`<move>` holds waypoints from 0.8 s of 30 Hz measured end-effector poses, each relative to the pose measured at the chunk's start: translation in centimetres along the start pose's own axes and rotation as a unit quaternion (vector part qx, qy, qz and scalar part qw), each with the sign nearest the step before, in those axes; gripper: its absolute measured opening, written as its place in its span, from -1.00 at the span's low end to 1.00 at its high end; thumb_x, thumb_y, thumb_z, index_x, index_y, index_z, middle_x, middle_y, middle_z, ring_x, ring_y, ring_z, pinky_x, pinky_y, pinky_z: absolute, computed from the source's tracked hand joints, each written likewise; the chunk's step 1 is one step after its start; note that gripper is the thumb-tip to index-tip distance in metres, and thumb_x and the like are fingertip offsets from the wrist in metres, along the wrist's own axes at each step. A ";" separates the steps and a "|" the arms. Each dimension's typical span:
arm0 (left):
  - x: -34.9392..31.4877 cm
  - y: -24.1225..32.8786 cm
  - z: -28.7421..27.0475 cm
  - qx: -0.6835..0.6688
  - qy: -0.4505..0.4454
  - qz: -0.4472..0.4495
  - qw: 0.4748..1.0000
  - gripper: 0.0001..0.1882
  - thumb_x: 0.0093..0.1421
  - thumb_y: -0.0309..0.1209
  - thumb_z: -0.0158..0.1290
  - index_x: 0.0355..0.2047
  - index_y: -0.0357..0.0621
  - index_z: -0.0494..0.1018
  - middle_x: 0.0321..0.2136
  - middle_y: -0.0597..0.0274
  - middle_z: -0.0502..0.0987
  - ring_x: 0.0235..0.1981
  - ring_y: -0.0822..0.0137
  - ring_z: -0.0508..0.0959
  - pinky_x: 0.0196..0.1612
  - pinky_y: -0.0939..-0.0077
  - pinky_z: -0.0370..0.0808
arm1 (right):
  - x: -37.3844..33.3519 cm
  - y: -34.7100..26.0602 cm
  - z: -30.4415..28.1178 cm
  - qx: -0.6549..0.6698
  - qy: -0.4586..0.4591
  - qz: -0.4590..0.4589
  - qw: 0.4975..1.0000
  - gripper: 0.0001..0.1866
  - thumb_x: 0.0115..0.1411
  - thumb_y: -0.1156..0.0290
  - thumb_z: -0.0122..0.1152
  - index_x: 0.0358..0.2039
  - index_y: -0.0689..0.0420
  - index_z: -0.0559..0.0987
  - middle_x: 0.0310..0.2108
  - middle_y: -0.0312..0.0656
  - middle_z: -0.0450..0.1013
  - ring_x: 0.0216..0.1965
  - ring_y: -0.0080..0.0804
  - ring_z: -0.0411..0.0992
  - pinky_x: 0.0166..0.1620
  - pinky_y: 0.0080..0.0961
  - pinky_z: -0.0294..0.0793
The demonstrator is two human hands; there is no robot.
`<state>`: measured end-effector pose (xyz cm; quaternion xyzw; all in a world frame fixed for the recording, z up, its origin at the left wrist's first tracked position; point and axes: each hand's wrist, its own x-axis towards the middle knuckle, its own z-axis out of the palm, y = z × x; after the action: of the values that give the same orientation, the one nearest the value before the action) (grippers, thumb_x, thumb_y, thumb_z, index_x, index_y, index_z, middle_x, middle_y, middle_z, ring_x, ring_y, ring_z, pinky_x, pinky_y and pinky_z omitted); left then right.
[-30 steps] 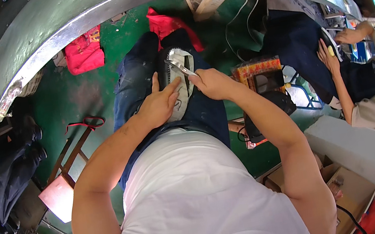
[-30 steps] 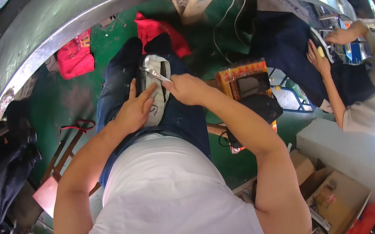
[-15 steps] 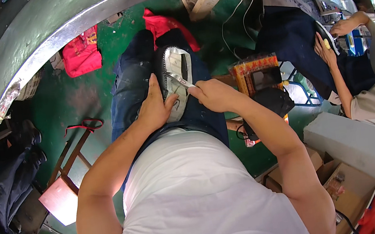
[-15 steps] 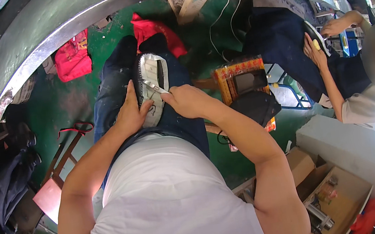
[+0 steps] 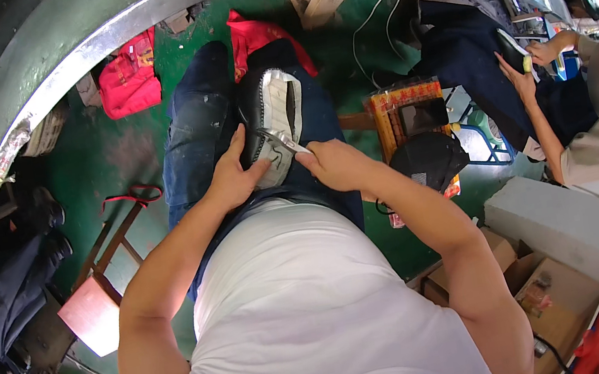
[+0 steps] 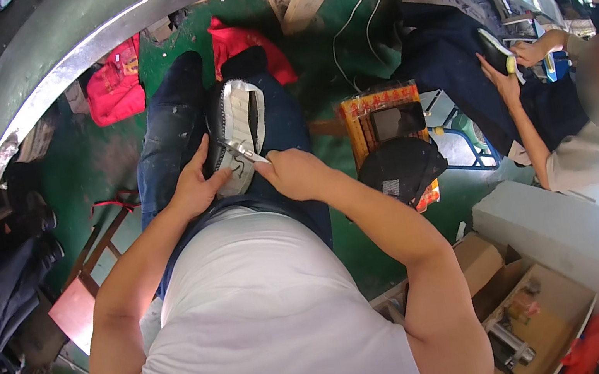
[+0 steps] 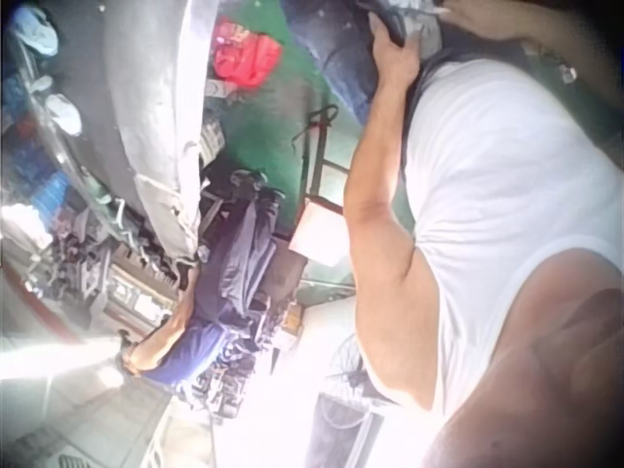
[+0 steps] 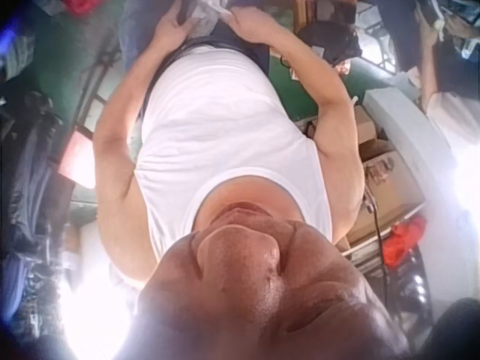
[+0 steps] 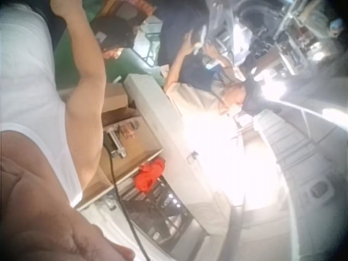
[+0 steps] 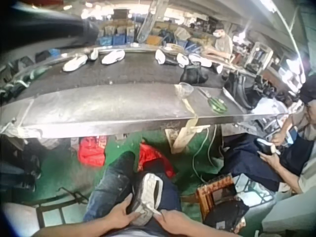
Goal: The recorder uses lasting pliers and a hammer to pull and secure the shoe upper material over the last in a manufacturing setting.
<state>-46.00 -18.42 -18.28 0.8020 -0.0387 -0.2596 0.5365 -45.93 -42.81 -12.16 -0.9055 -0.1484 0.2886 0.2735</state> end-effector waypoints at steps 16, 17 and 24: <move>2.1 15.7 -10.6 -0.057 0.091 0.190 0.976 -0.29 -0.04 -0.55 0.36 0.11 -0.23 0.26 -0.23 0.00 0.60 -0.21 0.31 0.62 -0.14 0.42 0.56 | -1.5 5.4 2.1 0.535 0.107 0.159 0.823 -0.45 0.44 -0.09 -0.26 -0.11 0.18 0.44 -0.38 -0.25 0.50 -0.47 -0.51 0.51 -0.57 -0.71 0.26; 2.8 16.1 -10.8 -0.107 0.048 0.244 0.963 -0.29 -0.03 -0.55 0.37 0.10 -0.23 0.25 -0.24 0.06 0.60 -0.23 0.37 0.60 -0.16 0.44 0.56 | -1.6 5.4 1.8 0.533 0.098 0.161 0.825 -0.47 0.44 -0.07 -0.23 -0.11 0.19 0.44 -0.38 -0.25 0.50 -0.47 -0.51 0.51 -0.56 -0.70 0.27; 11.3 11.9 -6.8 -0.125 -0.101 -0.103 0.982 -0.36 0.13 -0.18 0.30 0.12 -0.27 0.38 -0.21 0.08 0.61 -0.19 0.34 0.60 -0.16 0.37 0.56 | -2.4 4.1 -0.4 0.492 0.034 0.079 0.866 -0.74 0.35 0.33 0.07 -0.11 0.27 0.46 -0.43 -0.23 0.46 -0.44 -0.52 0.46 -0.35 -0.54 0.45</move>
<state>-30.60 -21.52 -10.07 0.6979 0.0226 -0.3962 0.5962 -47.14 -47.31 -13.20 -0.6714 0.0938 0.3140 0.6647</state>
